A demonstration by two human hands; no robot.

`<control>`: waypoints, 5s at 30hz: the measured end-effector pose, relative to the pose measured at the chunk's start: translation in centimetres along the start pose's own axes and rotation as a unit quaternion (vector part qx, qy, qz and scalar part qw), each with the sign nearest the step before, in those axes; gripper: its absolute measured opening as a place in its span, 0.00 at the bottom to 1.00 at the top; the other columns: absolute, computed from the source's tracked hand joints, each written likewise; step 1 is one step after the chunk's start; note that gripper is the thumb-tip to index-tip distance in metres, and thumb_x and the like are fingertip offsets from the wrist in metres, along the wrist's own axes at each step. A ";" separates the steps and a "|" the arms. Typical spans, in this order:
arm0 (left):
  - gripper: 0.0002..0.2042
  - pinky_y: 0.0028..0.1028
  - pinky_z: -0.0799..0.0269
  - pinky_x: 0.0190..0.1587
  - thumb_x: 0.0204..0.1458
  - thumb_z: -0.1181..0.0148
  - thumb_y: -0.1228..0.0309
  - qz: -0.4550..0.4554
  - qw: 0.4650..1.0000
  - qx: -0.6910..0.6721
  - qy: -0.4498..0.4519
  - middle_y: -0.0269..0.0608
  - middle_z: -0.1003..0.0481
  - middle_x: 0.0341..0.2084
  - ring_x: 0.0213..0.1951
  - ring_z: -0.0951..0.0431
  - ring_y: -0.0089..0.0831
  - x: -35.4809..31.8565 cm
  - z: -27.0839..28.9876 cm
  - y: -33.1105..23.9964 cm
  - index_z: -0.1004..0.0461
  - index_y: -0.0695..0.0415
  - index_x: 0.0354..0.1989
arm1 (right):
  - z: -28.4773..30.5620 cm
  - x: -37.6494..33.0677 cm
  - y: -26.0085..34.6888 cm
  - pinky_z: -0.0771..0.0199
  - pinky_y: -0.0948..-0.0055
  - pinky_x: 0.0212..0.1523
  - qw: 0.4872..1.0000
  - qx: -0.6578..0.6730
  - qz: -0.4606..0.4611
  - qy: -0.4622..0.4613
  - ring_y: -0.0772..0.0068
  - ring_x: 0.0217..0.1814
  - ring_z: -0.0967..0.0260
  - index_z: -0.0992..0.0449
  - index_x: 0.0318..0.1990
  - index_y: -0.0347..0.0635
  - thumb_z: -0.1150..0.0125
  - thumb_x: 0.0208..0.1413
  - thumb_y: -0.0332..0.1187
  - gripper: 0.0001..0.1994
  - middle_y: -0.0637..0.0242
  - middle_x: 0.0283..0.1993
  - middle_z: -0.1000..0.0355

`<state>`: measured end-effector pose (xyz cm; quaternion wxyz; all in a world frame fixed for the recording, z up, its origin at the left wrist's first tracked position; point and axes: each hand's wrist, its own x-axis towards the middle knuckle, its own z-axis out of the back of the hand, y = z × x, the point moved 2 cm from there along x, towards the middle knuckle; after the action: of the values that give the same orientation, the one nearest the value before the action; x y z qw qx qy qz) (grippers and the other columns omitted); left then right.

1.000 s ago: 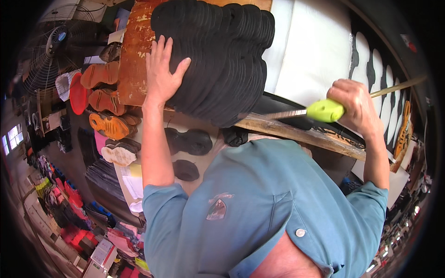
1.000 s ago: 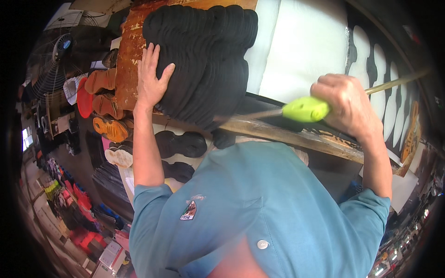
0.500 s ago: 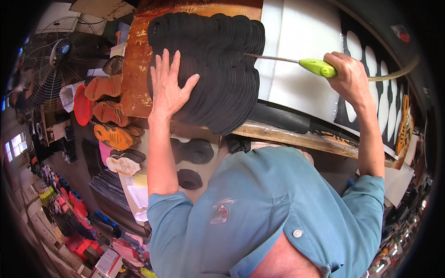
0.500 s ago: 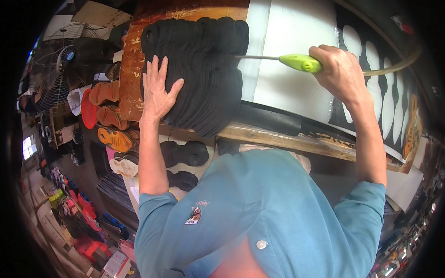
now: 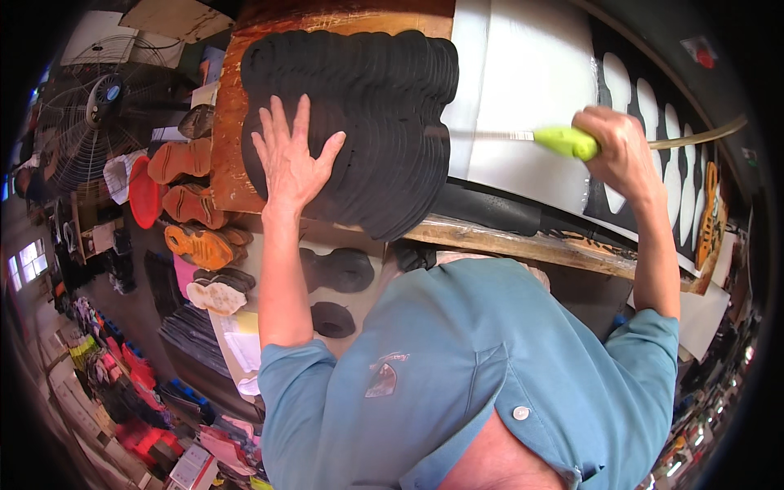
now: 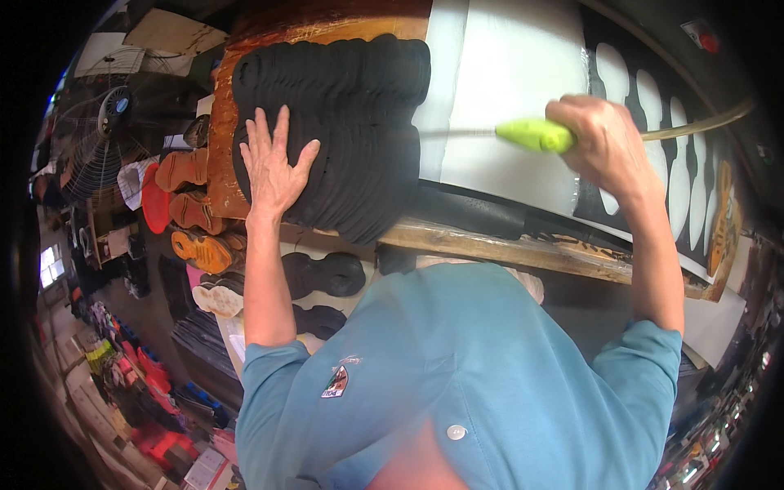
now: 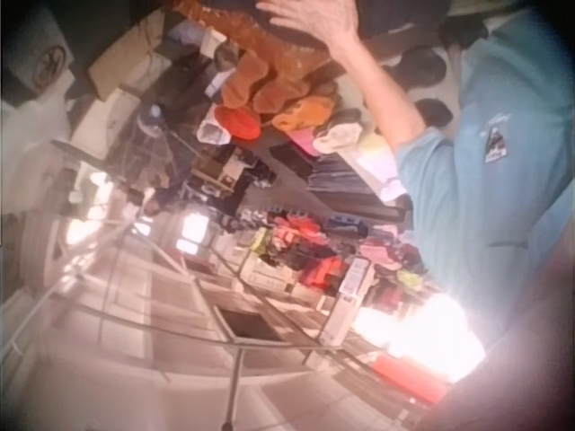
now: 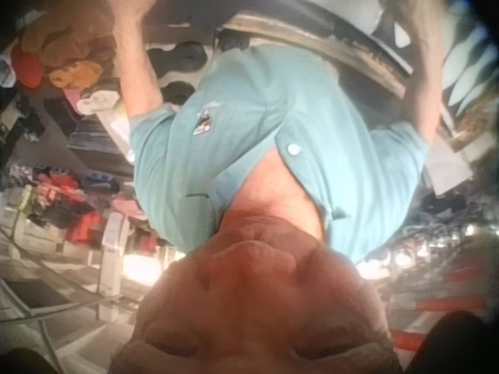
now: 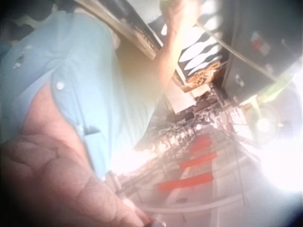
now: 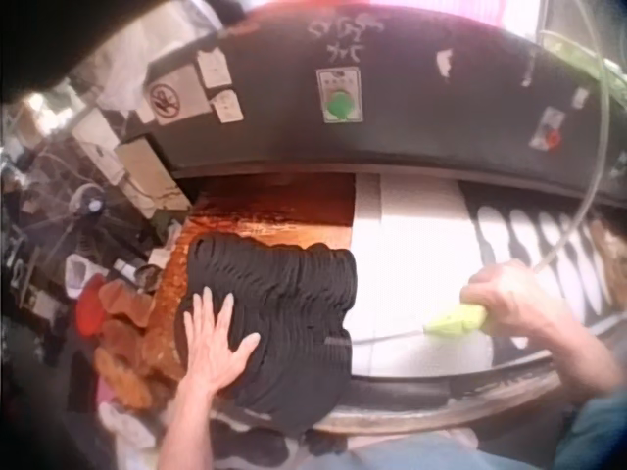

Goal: The person stacks multiple black shoe insoles on a wooden workbench, then uses a green-handled heated cutting tool to trim the edges of the stacked insoles. The person repeatedly lifts, repositions, and cuts the stack, then places the trimmed insoles on a nearby table.

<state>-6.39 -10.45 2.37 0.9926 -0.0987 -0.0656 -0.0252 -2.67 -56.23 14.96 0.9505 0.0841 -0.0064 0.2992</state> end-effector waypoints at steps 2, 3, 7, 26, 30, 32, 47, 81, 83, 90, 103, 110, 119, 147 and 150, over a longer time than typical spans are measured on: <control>0.43 0.66 0.59 0.80 0.63 0.38 0.37 0.000 1.000 -0.010 0.000 0.64 0.52 0.82 0.83 0.56 0.64 0.1 0.2 0.9 0.40 0.44 0.82 | 0.1 -1.0 0.1 0.21 0.54 0.36 0.996 0.055 0.047 0.044 0.50 0.36 0.21 0.23 0.33 0.41 0.29 0.47 0.23 0.08 0.59 0.31 0.23; 0.42 0.65 0.60 0.80 0.63 0.38 0.38 0.003 1.000 0.011 0.012 0.62 0.51 0.83 0.83 0.55 0.63 0.3 0.3 1.3 0.39 0.44 0.82 | 0.2 -1.5 0.2 0.23 0.54 0.35 0.996 0.054 0.047 0.042 0.50 0.34 0.22 0.25 0.32 0.40 0.28 0.43 0.23 0.10 0.59 0.30 0.25; 0.41 0.65 0.60 0.80 0.63 0.38 0.39 -0.023 1.000 0.007 0.006 0.63 0.52 0.83 0.83 0.56 0.64 0.0 0.4 1.8 0.38 0.44 0.81 | 0.1 -2.9 0.4 0.25 0.54 0.33 0.997 0.027 0.041 0.058 0.50 0.32 0.24 0.26 0.30 0.39 0.29 0.41 0.21 0.10 0.59 0.28 0.27; 0.41 0.63 0.60 0.81 0.64 0.38 0.38 -0.008 1.000 0.018 0.000 0.61 0.51 0.83 0.83 0.55 0.61 0.7 0.4 4.5 0.38 0.44 0.81 | 0.7 -2.2 0.0 0.22 0.56 0.32 0.999 -0.047 -0.019 -0.020 0.53 0.31 0.24 0.24 0.31 0.40 0.29 0.43 0.19 0.10 0.60 0.28 0.26; 0.41 0.63 0.59 0.81 0.64 0.37 0.38 -0.007 1.000 0.001 -0.016 0.61 0.50 0.83 0.83 0.54 0.62 0.7 0.4 4.7 0.37 0.44 0.81 | 0.6 -2.5 -0.2 0.21 0.57 0.35 0.996 -0.004 0.003 0.094 0.56 0.33 0.21 0.23 0.31 0.41 0.31 0.50 0.20 0.06 0.58 0.31 0.23; 0.41 0.63 0.58 0.80 0.64 0.37 0.38 -0.008 1.000 0.026 -0.013 0.61 0.50 0.82 0.83 0.54 0.62 0.8 0.3 4.8 0.37 0.44 0.81 | 1.1 -2.4 -0.6 0.21 0.57 0.36 0.998 -0.042 -0.052 -0.004 0.55 0.33 0.21 0.23 0.31 0.40 0.30 0.49 0.21 0.07 0.58 0.31 0.23; 0.41 0.59 0.50 0.79 0.66 0.37 0.44 0.043 0.987 -0.149 -0.032 0.67 0.42 0.78 0.80 0.45 0.61 1.5 1.9 7.3 0.39 0.56 0.80 | -0.5 -0.2 1.1 0.22 0.54 0.35 1.000 0.009 -0.026 0.009 0.52 0.33 0.22 0.24 0.31 0.40 0.28 0.44 0.21 0.09 0.59 0.29 0.25; 0.25 0.51 0.45 0.77 0.77 0.60 0.54 0.103 0.988 -0.084 -0.074 0.60 0.39 0.78 0.77 0.39 0.59 2.9 1.1 14.9 0.31 0.43 0.78 | -6.9 18.9 8.5 0.18 0.50 0.44 0.997 0.069 0.036 0.007 0.45 0.42 0.18 0.18 0.42 0.42 0.29 0.51 0.25 0.10 0.53 0.39 0.18; 0.25 0.50 0.46 0.78 0.77 0.60 0.54 0.088 0.985 -0.109 -0.104 0.59 0.39 0.78 0.77 0.40 0.58 2.8 1.2 14.8 0.32 0.43 0.78 | -6.4 17.9 7.7 0.21 0.49 0.43 0.995 0.080 0.052 0.013 0.43 0.42 0.19 0.18 0.41 0.43 0.29 0.50 0.25 0.10 0.53 0.36 0.19; 0.24 0.53 0.47 0.78 0.76 0.55 0.52 0.057 0.990 -0.060 -0.113 0.57 0.37 0.77 0.78 0.42 0.61 2.2 0.0 14.3 0.29 0.39 0.77 | -4.3 11.6 7.4 0.21 0.52 0.39 0.980 0.085 0.157 0.089 0.49 0.37 0.21 0.21 0.34 0.40 0.30 0.49 0.24 0.06 0.58 0.32 0.23; 0.24 0.58 0.46 0.78 0.73 0.47 0.50 0.059 0.978 -0.111 -0.164 0.59 0.35 0.76 0.78 0.39 0.59 2.3 -0.7 13.7 0.25 0.41 0.73 | -5.6 11.3 12.1 0.17 0.52 0.40 0.987 0.076 0.127 0.064 0.49 0.39 0.18 0.20 0.34 0.42 0.32 0.49 0.24 0.05 0.57 0.34 0.20; 0.27 0.59 0.50 0.79 0.73 0.48 0.46 0.053 0.976 -0.132 -0.165 0.56 0.36 0.77 0.79 0.41 0.56 2.4 -0.7 13.8 0.28 0.44 0.75 | -4.4 10.9 8.1 0.18 0.53 0.43 0.999 0.032 -0.010 0.029 0.47 0.40 0.18 0.19 0.38 0.42 0.33 0.54 0.24 0.05 0.55 0.35 0.19; 0.28 0.58 0.50 0.79 0.72 0.46 0.45 0.037 0.986 -0.077 -0.145 0.52 0.35 0.77 0.80 0.41 0.53 2.4 -0.8 13.9 0.27 0.44 0.74 | -1.4 3.9 1.6 0.20 0.53 0.38 0.991 0.018 0.026 0.127 0.51 0.36 0.21 0.24 0.30 0.38 0.30 0.44 0.19 0.08 0.58 0.31 0.24; 0.27 0.57 0.55 0.81 0.78 0.64 0.52 0.038 0.989 -0.120 -0.082 0.50 0.36 0.78 0.81 0.44 0.55 2.6 0.1 13.0 0.27 0.48 0.75 | -4.7 7.2 8.6 0.19 0.52 0.38 0.994 0.051 0.065 0.067 0.49 0.38 0.19 0.19 0.37 0.43 0.30 0.49 0.23 0.07 0.59 0.33 0.21; 0.26 0.56 0.54 0.81 0.78 0.63 0.54 0.033 0.987 -0.141 -0.074 0.50 0.36 0.78 0.81 0.44 0.55 2.6 0.0 12.1 0.27 0.50 0.74 | -6.4 11.4 10.4 0.19 0.51 0.40 0.991 0.090 0.098 0.018 0.48 0.39 0.19 0.18 0.38 0.43 0.30 0.50 0.25 0.07 0.57 0.33 0.20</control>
<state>-3.10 1.30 0.36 0.9615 -0.2415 -0.1311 0.0055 0.53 -40.29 11.04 0.9050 0.1627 0.0297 0.3920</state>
